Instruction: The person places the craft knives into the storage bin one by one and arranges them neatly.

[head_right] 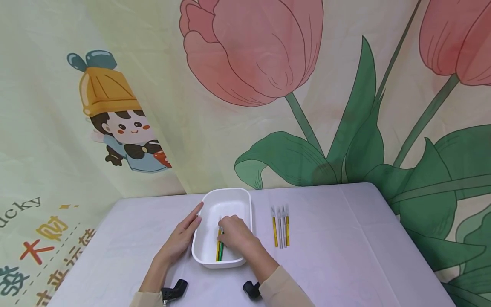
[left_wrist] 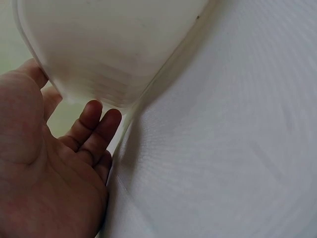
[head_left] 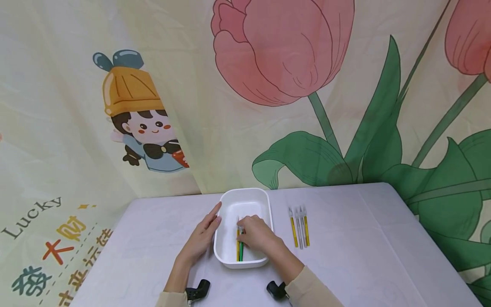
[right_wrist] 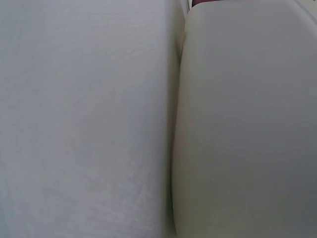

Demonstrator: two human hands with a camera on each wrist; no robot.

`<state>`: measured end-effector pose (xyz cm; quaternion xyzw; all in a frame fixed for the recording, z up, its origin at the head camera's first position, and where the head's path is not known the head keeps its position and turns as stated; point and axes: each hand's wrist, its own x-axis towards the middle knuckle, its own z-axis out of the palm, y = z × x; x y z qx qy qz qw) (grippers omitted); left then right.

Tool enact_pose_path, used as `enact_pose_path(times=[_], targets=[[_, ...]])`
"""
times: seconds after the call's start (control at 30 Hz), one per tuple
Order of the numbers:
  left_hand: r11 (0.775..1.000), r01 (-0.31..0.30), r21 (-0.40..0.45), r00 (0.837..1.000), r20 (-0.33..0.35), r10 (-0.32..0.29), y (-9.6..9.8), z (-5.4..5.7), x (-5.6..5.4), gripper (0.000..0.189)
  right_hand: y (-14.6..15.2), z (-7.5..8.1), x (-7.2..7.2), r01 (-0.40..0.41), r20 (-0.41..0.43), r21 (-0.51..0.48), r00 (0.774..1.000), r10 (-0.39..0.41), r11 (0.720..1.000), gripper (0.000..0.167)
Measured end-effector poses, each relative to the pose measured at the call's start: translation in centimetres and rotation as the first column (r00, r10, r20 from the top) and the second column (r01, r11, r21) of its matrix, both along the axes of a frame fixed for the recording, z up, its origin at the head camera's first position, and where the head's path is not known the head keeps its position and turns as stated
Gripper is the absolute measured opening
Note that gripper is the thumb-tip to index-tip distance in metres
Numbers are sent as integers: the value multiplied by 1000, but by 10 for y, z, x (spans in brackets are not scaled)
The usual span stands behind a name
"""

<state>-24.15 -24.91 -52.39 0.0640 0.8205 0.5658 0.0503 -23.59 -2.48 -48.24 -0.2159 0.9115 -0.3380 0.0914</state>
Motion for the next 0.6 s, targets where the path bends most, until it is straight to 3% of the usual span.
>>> enact_pose_path(times=[0.6], targets=[[1000, 2, 14, 1000, 10, -2, 0, 0, 0, 53, 1, 2, -1, 14, -15, -63, 1000, -15, 998, 39]])
